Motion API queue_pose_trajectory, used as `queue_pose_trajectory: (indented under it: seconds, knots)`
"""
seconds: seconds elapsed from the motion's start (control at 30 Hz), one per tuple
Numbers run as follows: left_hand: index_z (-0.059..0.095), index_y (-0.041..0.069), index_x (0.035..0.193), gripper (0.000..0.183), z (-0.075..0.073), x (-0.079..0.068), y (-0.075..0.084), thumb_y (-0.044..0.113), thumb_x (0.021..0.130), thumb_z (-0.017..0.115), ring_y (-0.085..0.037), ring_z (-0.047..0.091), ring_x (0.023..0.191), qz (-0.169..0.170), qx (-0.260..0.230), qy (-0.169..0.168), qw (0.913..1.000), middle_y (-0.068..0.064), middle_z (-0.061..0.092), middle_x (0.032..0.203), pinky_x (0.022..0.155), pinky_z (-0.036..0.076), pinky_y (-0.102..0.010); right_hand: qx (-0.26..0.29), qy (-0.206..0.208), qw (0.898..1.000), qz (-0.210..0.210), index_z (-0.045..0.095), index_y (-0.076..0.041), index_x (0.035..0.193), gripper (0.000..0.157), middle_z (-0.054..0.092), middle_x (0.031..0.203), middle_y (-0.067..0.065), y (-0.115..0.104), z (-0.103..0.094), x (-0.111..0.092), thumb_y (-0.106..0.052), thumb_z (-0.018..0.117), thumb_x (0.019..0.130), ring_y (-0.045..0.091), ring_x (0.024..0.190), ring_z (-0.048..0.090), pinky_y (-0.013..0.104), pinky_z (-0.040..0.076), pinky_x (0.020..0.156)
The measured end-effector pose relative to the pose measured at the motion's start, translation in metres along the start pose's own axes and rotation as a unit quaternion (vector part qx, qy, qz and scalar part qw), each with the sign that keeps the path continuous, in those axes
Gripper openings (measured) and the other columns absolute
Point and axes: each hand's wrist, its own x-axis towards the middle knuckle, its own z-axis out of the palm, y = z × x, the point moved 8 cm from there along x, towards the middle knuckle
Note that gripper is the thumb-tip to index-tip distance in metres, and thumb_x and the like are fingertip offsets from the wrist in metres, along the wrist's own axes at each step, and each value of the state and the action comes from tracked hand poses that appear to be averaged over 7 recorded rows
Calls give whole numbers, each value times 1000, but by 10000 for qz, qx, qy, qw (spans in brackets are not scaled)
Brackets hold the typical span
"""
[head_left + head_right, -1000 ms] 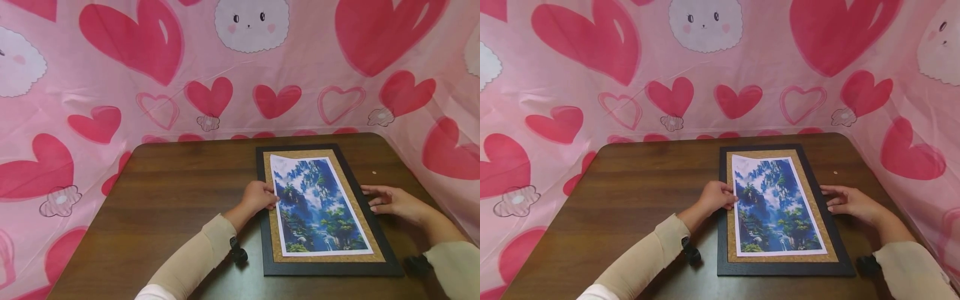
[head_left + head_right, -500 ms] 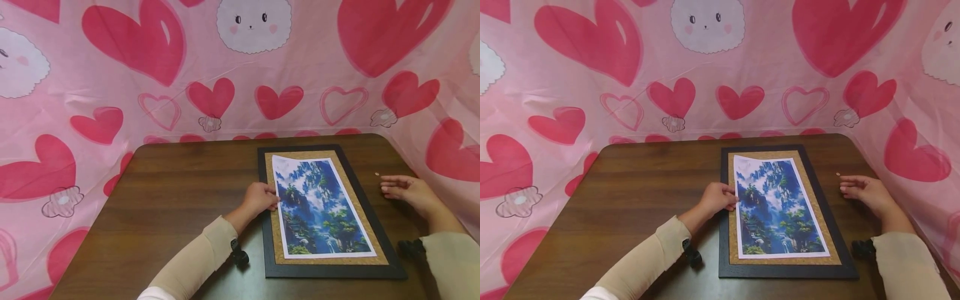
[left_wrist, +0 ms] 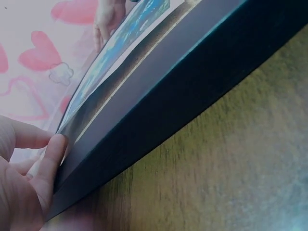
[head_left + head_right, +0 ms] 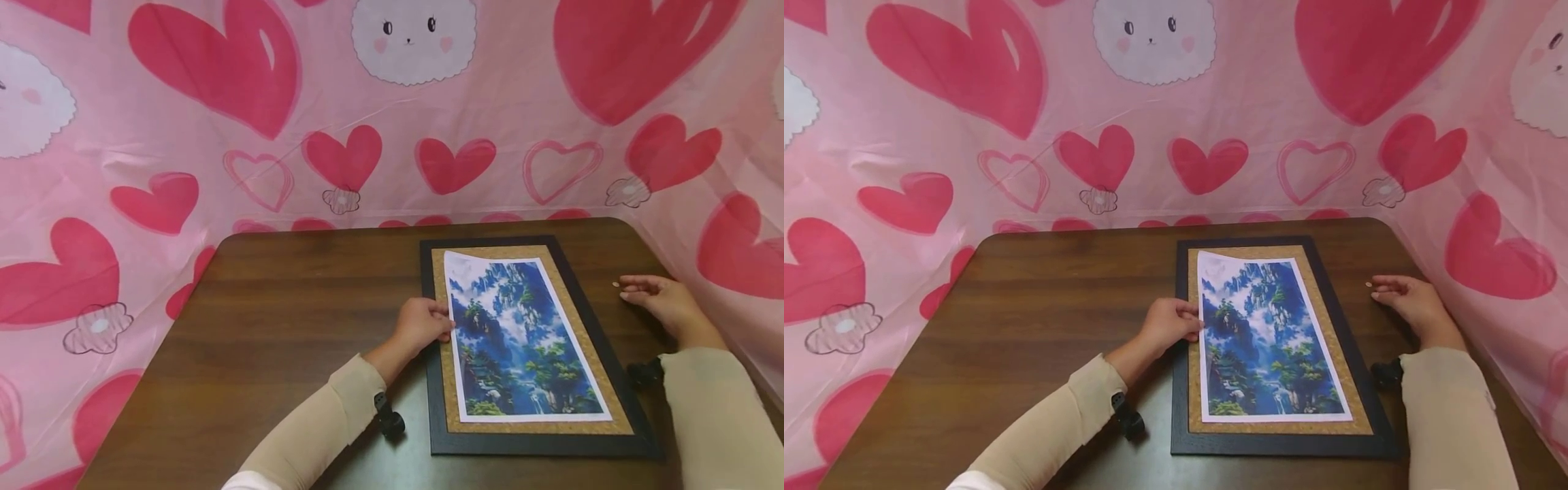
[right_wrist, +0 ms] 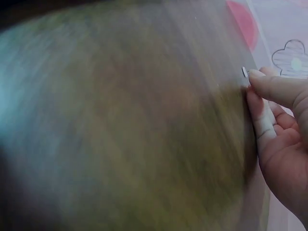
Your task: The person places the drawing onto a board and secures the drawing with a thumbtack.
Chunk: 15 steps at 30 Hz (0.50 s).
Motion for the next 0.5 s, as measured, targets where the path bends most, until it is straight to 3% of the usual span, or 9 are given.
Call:
queue_pose_trajectory:
  seconds: [0.07,0.23,0.4,0.5]
  knots:
    - [68,-8,110,29,0,1,1,-3,82,74,-17,68,58,4,-21,-6,10000,-9,72,77,55,58,-28,-188,17,9998,72,54,10,125,50,65,83,-24,0,-1,3,-26,69,93,-7,74,57,5,44,66]
    - [68,-9,110,30,1,2,1,-4,81,74,-17,68,58,16,-100,3,9999,-9,72,77,55,58,-28,-709,33,9975,-12,55,15,122,50,70,80,-10,-7,-2,12,-24,67,93,0,68,57,12,49,61]
    - [68,-9,109,29,1,3,-1,-5,81,74,-17,68,57,-33,-111,46,9999,-9,71,76,54,58,-29,-1326,113,9911,-58,63,13,113,47,72,88,12,-9,-2,18,-29,67,93,0,67,53,19,48,57]
    - [68,-9,109,29,2,4,-2,-5,81,74,-17,68,58,-58,-141,35,9999,-10,71,77,54,58,-29,-1546,147,9878,-54,67,11,107,45,72,89,16,-8,-1,19,-32,68,93,5,67,51,23,45,56]
